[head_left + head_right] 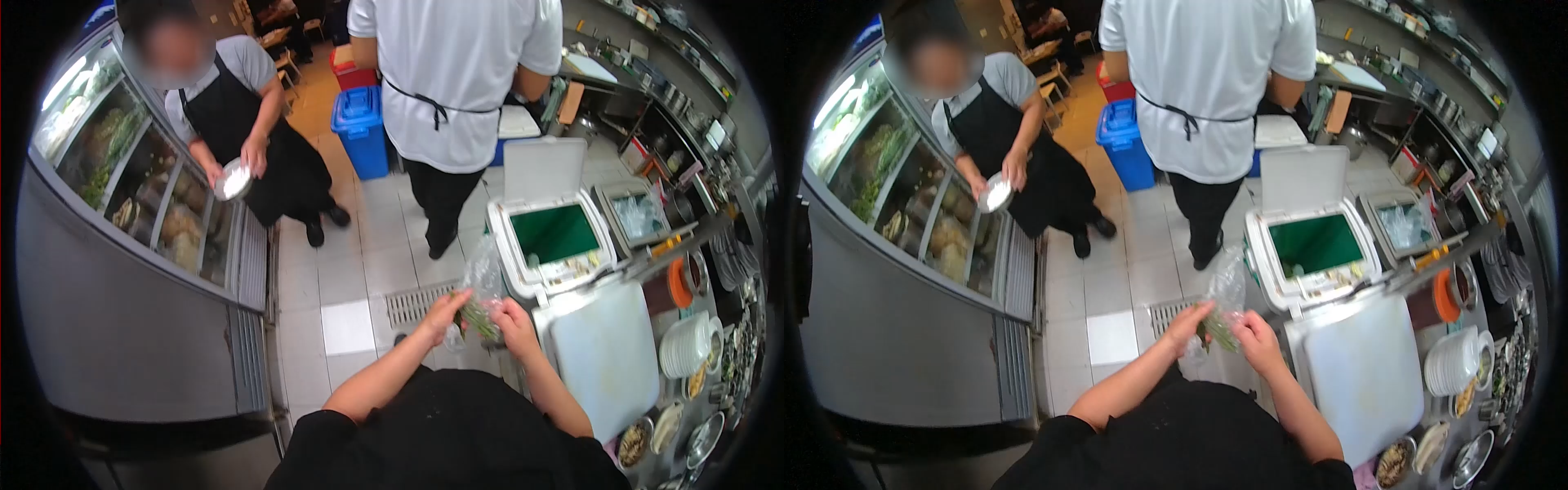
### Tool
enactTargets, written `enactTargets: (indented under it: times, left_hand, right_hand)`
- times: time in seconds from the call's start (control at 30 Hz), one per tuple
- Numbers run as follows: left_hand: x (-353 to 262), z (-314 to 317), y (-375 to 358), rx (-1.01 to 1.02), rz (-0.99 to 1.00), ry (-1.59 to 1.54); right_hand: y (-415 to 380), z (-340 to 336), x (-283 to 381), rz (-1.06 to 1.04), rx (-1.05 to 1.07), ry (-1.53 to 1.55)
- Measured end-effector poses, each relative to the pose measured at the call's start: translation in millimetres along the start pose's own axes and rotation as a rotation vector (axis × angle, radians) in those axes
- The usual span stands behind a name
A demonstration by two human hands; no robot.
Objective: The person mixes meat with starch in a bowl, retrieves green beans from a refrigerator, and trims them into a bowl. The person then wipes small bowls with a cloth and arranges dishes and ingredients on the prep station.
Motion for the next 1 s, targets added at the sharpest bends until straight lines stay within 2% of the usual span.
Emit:
enactTargets:
  times: [0.07, 0.1, 0.17, 0.23, 0.3, 0.37, 0.43, 0.5, 0.63, 0.67, 0.77, 0.93, 1.0]
  left_hand:
    - [7.2, 8.2, 9.0, 0.134, -0.012, 0.075]
    - [-45.4, -22.8, 44.6, 0.135, -0.037, 0.036]
    - [-82.5, -32.9, 78.8, 0.095, 0.035, -0.059]
    - [-113.1, -43.3, 118.3, 0.061, 0.077, -0.060]
    - [-126.6, -40.0, 153.5, 0.052, 0.158, -0.052]
    - [-141.2, -28.0, 179.2, 0.095, 0.150, -0.017]
    - [-147.2, -14.5, 204.9, 0.234, 0.143, -0.050]
    - [-149.6, -5.0, 231.4, 0.251, 0.115, -0.044]
    - [-152.1, 23.6, 284.7, 0.237, 0.023, -0.024]
    - [-146.9, 26.7, 295.7, 0.226, -0.043, 0.030]
    - [-153.7, 47.5, 336.7, 0.318, -0.013, 0.007]
    - [-141.8, 71.7, 380.3, 0.438, -0.129, 0.041]
    - [-127.7, 83.0, 399.2, 0.502, -0.172, 0.041]
  right_hand:
    - [-4.3, -3.2, -6.5, 0.124, 0.069, 0.592]
    - [43.6, 16.7, 53.5, 0.164, 0.057, 0.572]
    - [72.3, 24.2, 100.6, 0.117, -0.166, 0.974]
    - [100.6, 35.2, 134.6, 0.071, -0.196, 0.986]
    - [123.4, 37.4, 136.7, 0.053, -0.240, 0.982]
    - [150.0, 27.6, 116.5, 0.123, -0.301, 0.851]
    - [171.8, 13.2, 115.9, 0.105, -0.343, 0.872]
    - [186.4, -3.3, 116.7, 0.004, -0.432, 0.890]
    - [218.7, -35.9, 115.3, 0.003, -0.523, 0.931]
    - [226.0, -41.5, 112.8, 0.015, -0.516, 0.998]
    - [254.0, -70.3, 110.8, 0.000, -0.457, 1.101]
    - [273.3, -103.3, 84.4, 0.172, -0.581, 1.098]
    - [279.9, -113.3, 73.0, 0.204, -0.606, 1.261]
Point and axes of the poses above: each hand's wrist, its own y-axis towards the middle knuckle, its own z-axis out of the palm, x = y × z, the point moved 2 cm from there along y, towards the middle knuckle, and after that the axes turned 15 degrees about z, right-handed, at the moved point
